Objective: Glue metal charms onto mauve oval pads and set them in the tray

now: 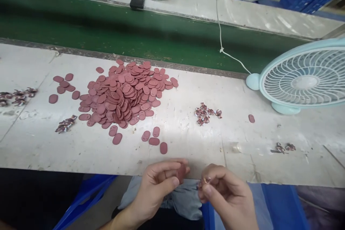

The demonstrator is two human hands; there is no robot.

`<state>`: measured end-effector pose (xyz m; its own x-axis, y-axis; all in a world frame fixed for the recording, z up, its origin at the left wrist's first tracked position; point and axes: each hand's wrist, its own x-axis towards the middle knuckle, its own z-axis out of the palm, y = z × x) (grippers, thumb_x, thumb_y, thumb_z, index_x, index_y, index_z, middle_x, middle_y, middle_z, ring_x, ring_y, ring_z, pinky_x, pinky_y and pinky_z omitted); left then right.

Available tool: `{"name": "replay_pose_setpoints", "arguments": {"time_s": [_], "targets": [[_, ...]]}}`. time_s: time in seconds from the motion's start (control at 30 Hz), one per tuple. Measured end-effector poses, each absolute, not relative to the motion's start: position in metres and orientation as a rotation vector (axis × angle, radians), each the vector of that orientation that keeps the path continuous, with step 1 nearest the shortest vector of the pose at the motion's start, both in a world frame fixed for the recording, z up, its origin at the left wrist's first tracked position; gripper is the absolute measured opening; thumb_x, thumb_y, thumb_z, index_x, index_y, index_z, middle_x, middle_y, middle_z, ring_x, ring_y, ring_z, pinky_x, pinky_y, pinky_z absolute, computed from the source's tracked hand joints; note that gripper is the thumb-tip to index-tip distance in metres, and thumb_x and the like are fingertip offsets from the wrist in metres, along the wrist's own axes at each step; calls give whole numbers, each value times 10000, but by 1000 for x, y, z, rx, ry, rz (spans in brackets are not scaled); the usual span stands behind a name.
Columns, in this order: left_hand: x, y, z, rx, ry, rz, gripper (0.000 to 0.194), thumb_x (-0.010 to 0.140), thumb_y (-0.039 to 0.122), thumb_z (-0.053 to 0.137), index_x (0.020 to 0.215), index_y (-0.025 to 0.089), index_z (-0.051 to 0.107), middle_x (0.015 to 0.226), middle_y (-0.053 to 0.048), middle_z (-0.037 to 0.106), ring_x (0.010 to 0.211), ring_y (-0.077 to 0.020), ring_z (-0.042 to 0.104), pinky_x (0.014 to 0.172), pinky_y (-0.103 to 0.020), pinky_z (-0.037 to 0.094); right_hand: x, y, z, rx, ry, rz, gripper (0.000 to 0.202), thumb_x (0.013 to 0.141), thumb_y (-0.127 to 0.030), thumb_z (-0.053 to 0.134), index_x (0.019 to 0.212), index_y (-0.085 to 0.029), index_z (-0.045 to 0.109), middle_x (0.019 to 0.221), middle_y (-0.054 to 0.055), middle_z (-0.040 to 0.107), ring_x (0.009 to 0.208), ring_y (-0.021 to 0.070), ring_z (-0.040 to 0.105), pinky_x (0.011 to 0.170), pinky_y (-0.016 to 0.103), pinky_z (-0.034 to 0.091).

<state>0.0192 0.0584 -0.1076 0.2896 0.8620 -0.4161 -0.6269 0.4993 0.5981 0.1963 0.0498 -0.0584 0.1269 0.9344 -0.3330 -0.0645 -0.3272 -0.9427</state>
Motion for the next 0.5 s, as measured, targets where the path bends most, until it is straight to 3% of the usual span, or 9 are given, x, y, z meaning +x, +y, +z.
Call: {"name": "replay_pose_setpoints", "arguments": {"time_s": [0.17,0.37,0.5], "targets": [[21,60,-109,496,725,1006,225,820,161,789,1022,258,816,1205,-75,777,1036,-229,740,928,-337,569,176,48,-60,-1578,-880,1261,164,779,-350,819,790,-211,731,700,23,718,593,154,656,564,241,562],[22,63,-107,537,734,961,253,811,117,787,1025,250,810,1190,-75,780,1014,-223,746,899,-323,578,185,49,-61,-1590,-1018,1273,121,798,-339,808,807,-223,775,722,27,748,594,145,674,554,211,558],[24,62,-107,469,773,939,168,773,102,819,890,221,800,1134,-64,794,964,-211,752,863,-308,582,190,51,-61,-1582,-1031,1318,128,797,-337,812,807,-218,765,752,24,749,625,137,681,579,203,558]]}}
